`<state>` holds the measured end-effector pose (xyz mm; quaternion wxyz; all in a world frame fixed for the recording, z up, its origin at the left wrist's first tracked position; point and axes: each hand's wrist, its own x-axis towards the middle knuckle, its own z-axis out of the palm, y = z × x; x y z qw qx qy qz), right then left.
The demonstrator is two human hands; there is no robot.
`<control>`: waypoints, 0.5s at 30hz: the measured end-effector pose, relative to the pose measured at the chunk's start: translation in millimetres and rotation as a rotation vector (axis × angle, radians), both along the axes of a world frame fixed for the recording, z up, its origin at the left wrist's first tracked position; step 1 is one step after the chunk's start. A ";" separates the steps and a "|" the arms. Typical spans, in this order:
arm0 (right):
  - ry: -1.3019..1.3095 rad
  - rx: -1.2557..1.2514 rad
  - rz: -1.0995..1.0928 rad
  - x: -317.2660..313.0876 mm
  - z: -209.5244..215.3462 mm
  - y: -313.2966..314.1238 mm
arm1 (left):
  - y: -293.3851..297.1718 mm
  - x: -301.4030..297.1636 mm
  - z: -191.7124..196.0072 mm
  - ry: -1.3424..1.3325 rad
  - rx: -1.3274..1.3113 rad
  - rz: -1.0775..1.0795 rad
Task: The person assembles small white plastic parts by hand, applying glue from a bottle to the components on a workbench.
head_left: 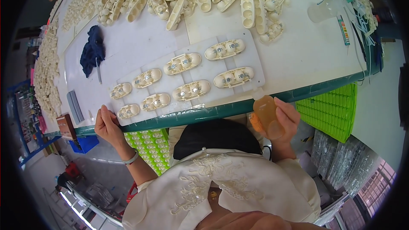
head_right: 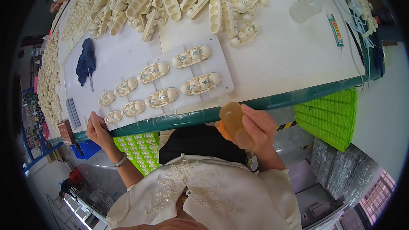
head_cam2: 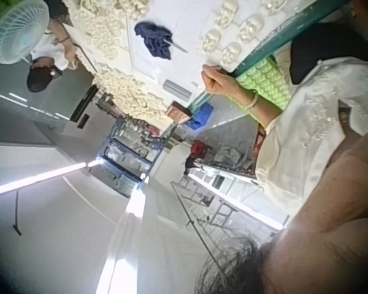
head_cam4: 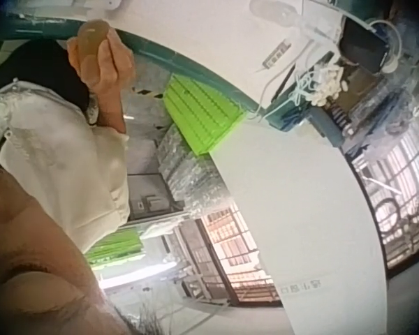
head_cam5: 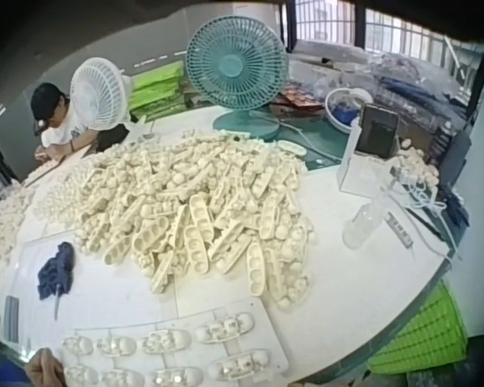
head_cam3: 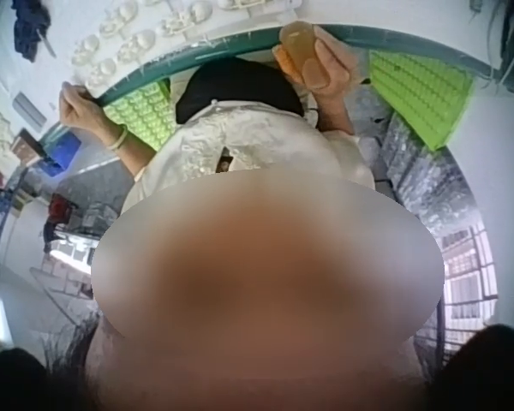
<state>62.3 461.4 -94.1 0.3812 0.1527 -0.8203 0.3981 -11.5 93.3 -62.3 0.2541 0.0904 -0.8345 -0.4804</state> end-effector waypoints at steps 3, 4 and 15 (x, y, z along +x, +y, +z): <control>-0.193 -0.083 -0.169 -1.2 14.3 -8.9 | 2.0 -2.0 0.2 -0.005 -0.011 0.005; -0.244 -0.158 -0.178 -3.6 15.2 -8.6 | 2.4 -2.1 0.5 -0.012 -0.018 0.016; -0.842 -0.483 -0.113 1.4 48.0 1.8 | 1.1 0.5 0.1 -0.013 -0.014 0.010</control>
